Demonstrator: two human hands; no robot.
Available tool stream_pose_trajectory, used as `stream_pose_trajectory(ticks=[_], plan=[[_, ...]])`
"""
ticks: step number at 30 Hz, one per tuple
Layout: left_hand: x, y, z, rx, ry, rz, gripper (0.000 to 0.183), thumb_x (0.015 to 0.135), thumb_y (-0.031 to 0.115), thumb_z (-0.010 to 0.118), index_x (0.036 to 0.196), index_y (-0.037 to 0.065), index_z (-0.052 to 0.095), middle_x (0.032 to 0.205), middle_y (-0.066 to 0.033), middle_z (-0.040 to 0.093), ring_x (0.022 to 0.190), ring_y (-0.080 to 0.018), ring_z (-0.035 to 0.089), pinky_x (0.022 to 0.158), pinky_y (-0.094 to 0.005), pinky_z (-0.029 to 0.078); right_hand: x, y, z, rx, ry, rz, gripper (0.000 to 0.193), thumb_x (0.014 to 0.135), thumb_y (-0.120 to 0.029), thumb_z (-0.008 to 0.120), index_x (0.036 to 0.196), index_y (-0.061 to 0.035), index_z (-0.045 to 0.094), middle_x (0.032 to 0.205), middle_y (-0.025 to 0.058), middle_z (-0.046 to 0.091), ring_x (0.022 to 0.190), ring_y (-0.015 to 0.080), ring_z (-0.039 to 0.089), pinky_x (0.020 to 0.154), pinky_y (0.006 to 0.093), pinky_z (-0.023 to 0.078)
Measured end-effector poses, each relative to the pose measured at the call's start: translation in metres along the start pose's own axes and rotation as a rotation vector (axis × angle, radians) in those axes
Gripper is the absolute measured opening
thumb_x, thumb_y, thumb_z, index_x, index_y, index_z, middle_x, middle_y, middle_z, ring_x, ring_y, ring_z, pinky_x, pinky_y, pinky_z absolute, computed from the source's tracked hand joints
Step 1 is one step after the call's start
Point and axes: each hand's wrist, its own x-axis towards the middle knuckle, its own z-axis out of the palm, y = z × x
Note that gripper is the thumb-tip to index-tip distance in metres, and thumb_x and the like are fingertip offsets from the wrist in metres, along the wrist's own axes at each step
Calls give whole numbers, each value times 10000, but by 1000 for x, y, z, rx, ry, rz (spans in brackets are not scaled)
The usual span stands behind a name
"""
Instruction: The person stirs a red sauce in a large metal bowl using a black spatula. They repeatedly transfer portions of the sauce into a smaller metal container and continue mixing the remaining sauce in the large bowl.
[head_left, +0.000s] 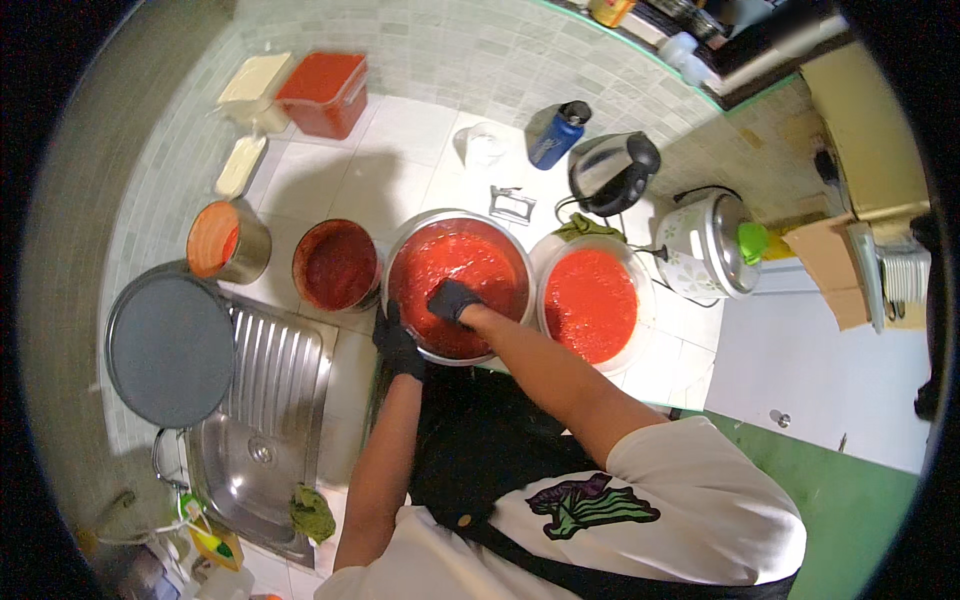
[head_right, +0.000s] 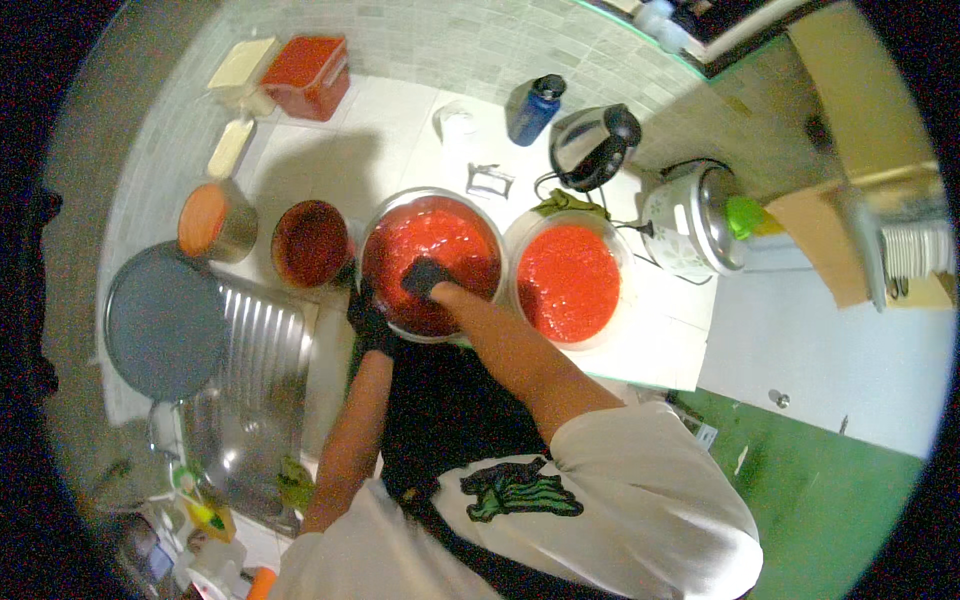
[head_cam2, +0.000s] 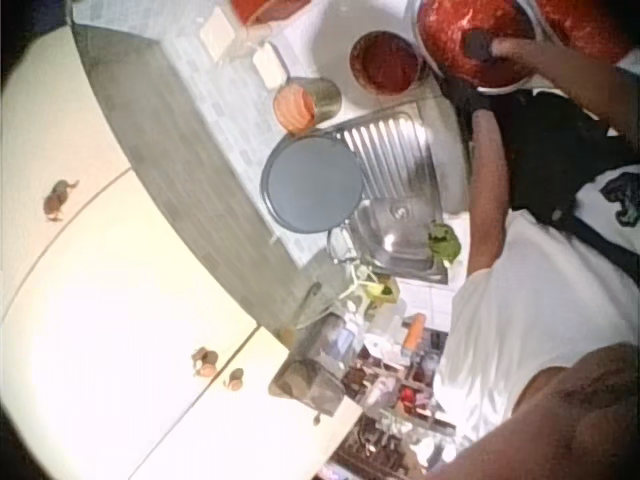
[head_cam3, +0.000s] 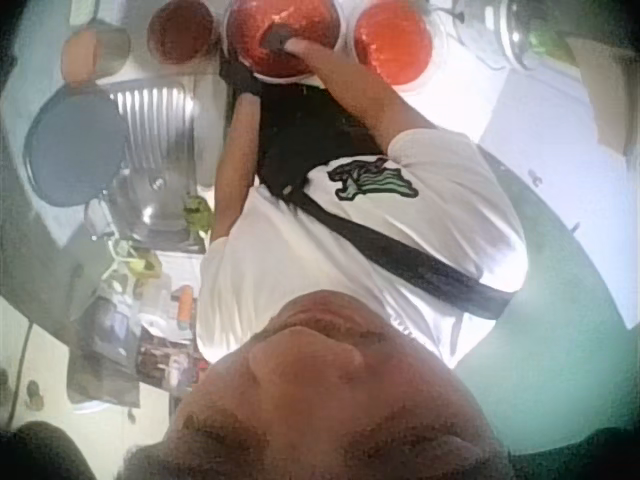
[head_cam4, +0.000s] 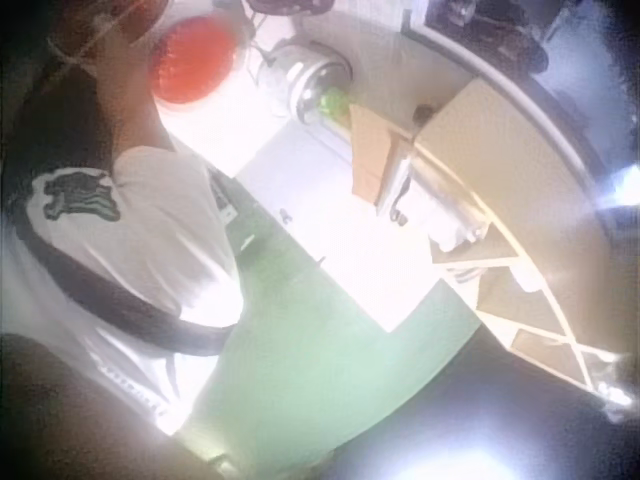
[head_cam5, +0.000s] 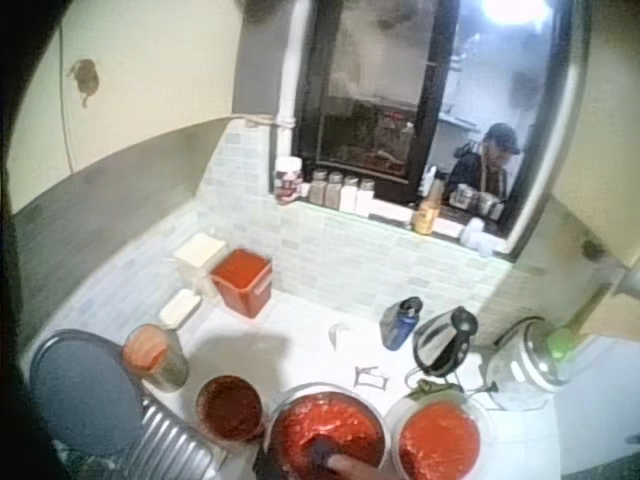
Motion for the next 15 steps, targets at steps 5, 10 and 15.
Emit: stream_pose_trajectory(ticks=[5,10,15], plan=[[5,-13,-4,-159,-49,-62,365,1003,191,623,1298,-25,634,1204,-124,682,1033,-232,649,901,-378,530,-27,8,-28,-194,-131,-227,270,860,-247,533,797,-87,742,865,204,719,785,384,707,767,489,551],[-17,-2,8,128,33,38,410,1019,224,594,1330,-43,598,1240,-144,665,1062,-246,642,937,-389,517,-23,26,-32,-332,-252,-287,269,875,-238,531,802,-99,749,890,197,721,797,365,711,757,492,549],[-10,-2,10,33,39,4,501,1021,243,575,1391,-89,507,1331,-208,608,1146,-273,616,999,-398,482,-23,4,-56,-282,-187,-193,348,921,-327,512,888,-80,754,959,196,724,886,378,700,841,486,535]])
